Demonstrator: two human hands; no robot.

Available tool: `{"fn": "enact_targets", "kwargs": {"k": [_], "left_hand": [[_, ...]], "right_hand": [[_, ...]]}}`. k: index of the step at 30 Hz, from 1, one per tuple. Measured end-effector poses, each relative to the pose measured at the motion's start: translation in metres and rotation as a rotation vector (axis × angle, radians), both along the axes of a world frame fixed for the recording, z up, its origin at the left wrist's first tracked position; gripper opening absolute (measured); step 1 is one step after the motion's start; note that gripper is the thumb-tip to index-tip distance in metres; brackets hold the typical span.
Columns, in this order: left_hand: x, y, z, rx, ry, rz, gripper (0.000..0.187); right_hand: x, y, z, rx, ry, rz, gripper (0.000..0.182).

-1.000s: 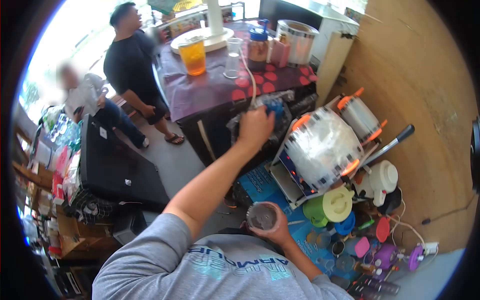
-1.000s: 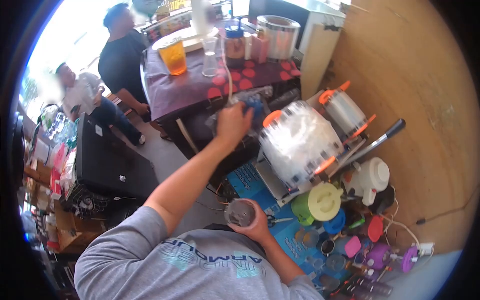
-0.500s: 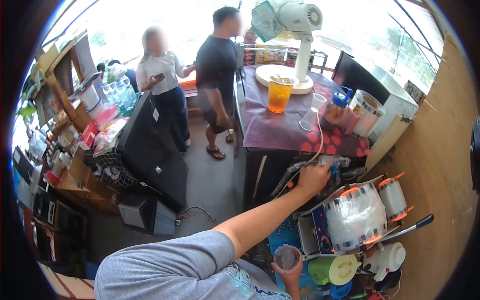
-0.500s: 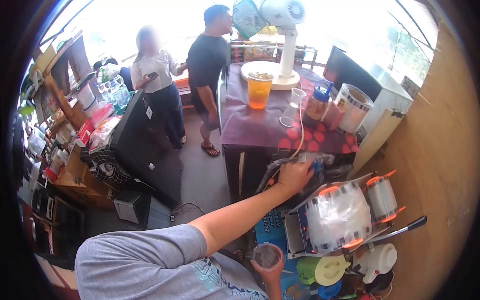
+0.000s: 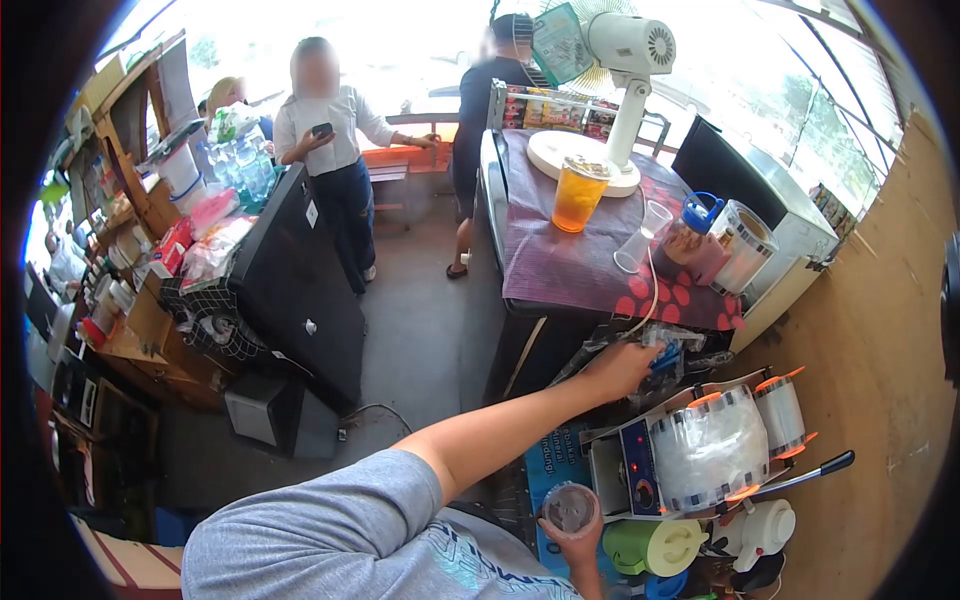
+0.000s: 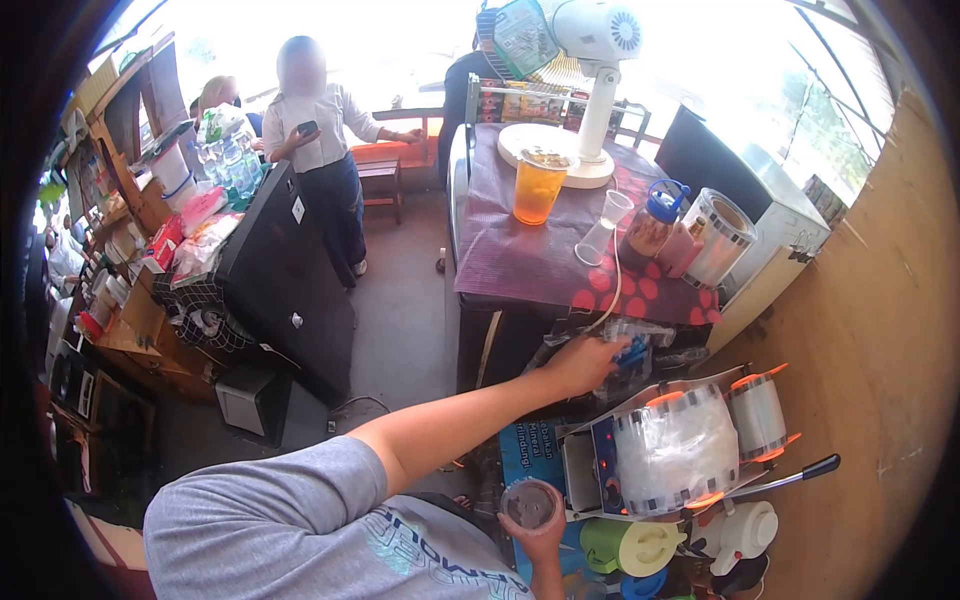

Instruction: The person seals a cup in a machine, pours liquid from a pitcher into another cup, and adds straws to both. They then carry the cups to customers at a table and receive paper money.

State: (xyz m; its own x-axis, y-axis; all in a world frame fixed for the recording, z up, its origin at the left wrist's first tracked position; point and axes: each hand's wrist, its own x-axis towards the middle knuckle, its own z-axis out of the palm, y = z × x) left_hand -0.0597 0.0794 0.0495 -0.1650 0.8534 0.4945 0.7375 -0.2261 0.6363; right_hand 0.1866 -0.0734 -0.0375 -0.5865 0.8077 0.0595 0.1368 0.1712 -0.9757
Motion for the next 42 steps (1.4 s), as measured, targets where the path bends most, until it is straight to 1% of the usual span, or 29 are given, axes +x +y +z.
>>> {"fn": "enact_targets", "kwargs": {"k": [4,6,7,9,10,12,13,16,17,19,20,22,23,25,26,28,29,31,32,34,35,37,38,39,42], "left_hand": [[-0.002,0.002,0.000,0.016,-0.008,-0.034,0.037],[0.001,0.000,0.003,0.070,-0.036,0.062,0.032],[0.003,-0.001,0.005,0.070,-0.038,0.062,0.032],[0.008,-0.003,0.009,0.215,-0.150,0.124,0.026],[0.008,-0.003,0.009,0.213,-0.146,0.139,0.026],[0.010,-0.005,0.011,0.309,-0.092,0.161,0.022],[0.009,-0.008,0.012,0.308,-0.087,0.175,0.022],[0.008,-0.007,0.009,0.270,0.092,0.136,0.018],[0.007,-0.005,0.007,0.268,0.091,0.135,0.018],[0.007,0.000,0.009,0.185,0.156,0.040,0.020],[0.009,0.002,0.010,0.184,0.152,0.036,0.020],[0.011,0.001,0.014,0.500,0.226,0.082,0.022],[0.010,0.000,0.016,0.500,0.222,0.082,0.022],[0.011,0.001,0.015,0.480,0.262,0.058,0.014],[0.011,0.003,0.013,0.482,0.258,0.055,0.014],[0.010,0.005,0.009,0.111,0.329,0.051,0.020],[0.012,0.008,0.009,0.113,0.328,0.046,0.020],[0.013,0.002,0.022,-0.018,0.300,0.049,0.023],[0.011,0.001,0.022,-0.021,0.299,0.044,0.023],[0.009,0.000,0.020,0.162,0.086,-0.003,0.026],[0.009,-0.001,0.018,0.159,0.085,-0.010,0.026],[0.007,-0.008,0.017,0.101,-0.125,-0.113,0.027],[0.004,-0.011,0.017,0.038,-0.114,-0.139,0.030],[0.004,-0.011,0.012,0.033,-0.115,-0.146,0.030],[0.004,-0.011,0.004,0.171,-0.143,-0.015,0.028]], "right_hand": [[-0.007,-0.002,0.002,0.017,-0.031,0.023,0.076],[-0.011,-0.006,0.005,0.006,-0.025,0.013,0.076],[-0.013,-0.008,0.006,-0.005,-0.015,0.010,0.076],[-0.016,-0.012,0.010,0.003,-0.007,-0.005,0.076],[-0.018,-0.015,0.012,0.008,0.002,-0.020,0.076],[-0.020,-0.020,0.014,-0.009,0.009,-0.013,0.076],[-0.020,-0.021,0.013,-0.020,0.013,-0.025,0.076],[-0.020,-0.026,0.009,-0.031,0.021,-0.051,0.076],[-0.020,-0.027,0.008,-0.033,0.020,-0.053,0.076],[-0.018,-0.028,0.010,-0.011,-0.005,-0.045,0.076],[-0.017,-0.029,0.011,-0.012,-0.009,-0.049,0.076],[-0.017,-0.031,0.011,-0.013,-0.026,-0.049,0.076],[-0.017,-0.031,0.013,-0.012,-0.029,-0.050,0.076],[-0.018,-0.032,0.017,-0.008,-0.012,-0.056,0.075],[-0.018,-0.032,0.017,-0.006,-0.015,-0.060,0.075],[-0.017,-0.031,0.016,-0.026,0.009,-0.049,0.075],[-0.017,-0.030,0.015,-0.025,0.009,-0.054,0.075],[-0.016,-0.029,0.015,-0.011,0.008,-0.045,0.075],[-0.015,-0.029,0.015,-0.015,0.007,-0.049,0.075],[-0.015,-0.028,0.015,-0.021,0.024,-0.051,0.076],[-0.014,-0.028,0.015,-0.024,0.024,-0.057,0.076],[-0.014,-0.027,0.015,-0.002,0.015,-0.049,0.077],[-0.013,-0.026,0.013,-0.005,0.015,-0.055,0.077],[-0.013,-0.026,0.010,0.001,0.008,-0.047,0.077],[-0.011,-0.025,0.012,0.002,0.010,-0.032,0.078]]}}
